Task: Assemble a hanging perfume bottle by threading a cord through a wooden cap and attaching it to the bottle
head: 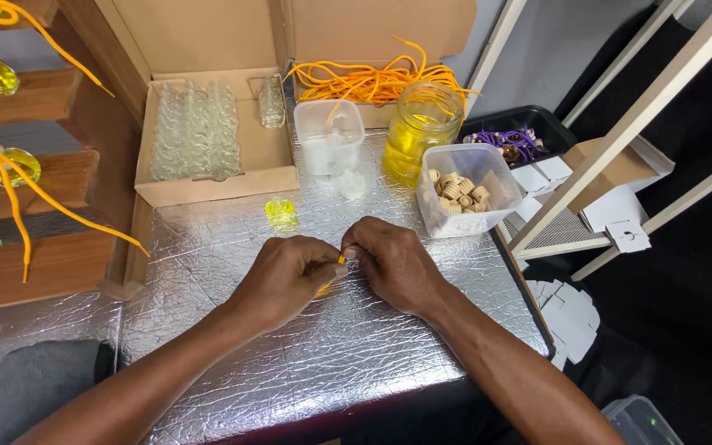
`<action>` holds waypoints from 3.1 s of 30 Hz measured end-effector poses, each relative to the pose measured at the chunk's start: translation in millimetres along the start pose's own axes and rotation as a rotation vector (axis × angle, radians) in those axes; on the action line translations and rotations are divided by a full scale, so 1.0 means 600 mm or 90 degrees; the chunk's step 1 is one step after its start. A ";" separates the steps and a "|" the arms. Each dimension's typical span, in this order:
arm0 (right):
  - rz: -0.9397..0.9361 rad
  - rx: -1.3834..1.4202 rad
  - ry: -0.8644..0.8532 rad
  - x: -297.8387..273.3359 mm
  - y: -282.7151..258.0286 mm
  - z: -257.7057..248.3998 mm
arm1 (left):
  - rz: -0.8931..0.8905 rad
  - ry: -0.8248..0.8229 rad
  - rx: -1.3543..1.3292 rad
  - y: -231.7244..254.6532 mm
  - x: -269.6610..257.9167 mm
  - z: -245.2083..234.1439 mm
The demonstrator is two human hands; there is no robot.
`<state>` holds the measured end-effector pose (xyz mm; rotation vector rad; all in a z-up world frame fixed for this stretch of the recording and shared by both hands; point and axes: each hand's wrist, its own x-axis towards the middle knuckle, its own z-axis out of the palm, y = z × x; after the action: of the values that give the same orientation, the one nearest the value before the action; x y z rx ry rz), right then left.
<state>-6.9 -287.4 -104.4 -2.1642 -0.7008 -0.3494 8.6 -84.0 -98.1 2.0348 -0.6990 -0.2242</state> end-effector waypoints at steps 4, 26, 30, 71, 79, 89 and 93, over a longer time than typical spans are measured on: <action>0.012 0.009 -0.021 0.005 -0.009 0.000 | 0.004 0.068 -0.055 -0.030 -0.006 0.015; 0.161 0.335 0.071 -0.002 0.048 0.048 | 0.074 0.181 -0.208 -0.065 0.000 0.012; 0.129 0.300 0.074 0.005 0.041 0.044 | 0.070 0.158 -0.204 -0.070 0.003 0.016; 0.272 -0.780 -0.317 0.099 0.006 -0.231 | -0.053 0.063 -0.169 -0.048 -0.002 -0.006; 0.376 -0.520 -0.355 0.106 0.024 -0.212 | -0.067 0.064 -0.180 -0.053 -0.002 -0.003; 0.384 -0.386 -0.424 0.102 0.083 -0.212 | -0.074 0.061 -0.172 -0.055 0.002 -0.003; 0.358 -0.371 -0.463 0.110 0.066 -0.209 | -0.075 0.062 -0.174 -0.054 -0.001 -0.003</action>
<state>68.1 -381.2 -19.5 -2.9500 -0.3369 0.6396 21.4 -69.9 -124.2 1.8125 -0.4615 -0.2719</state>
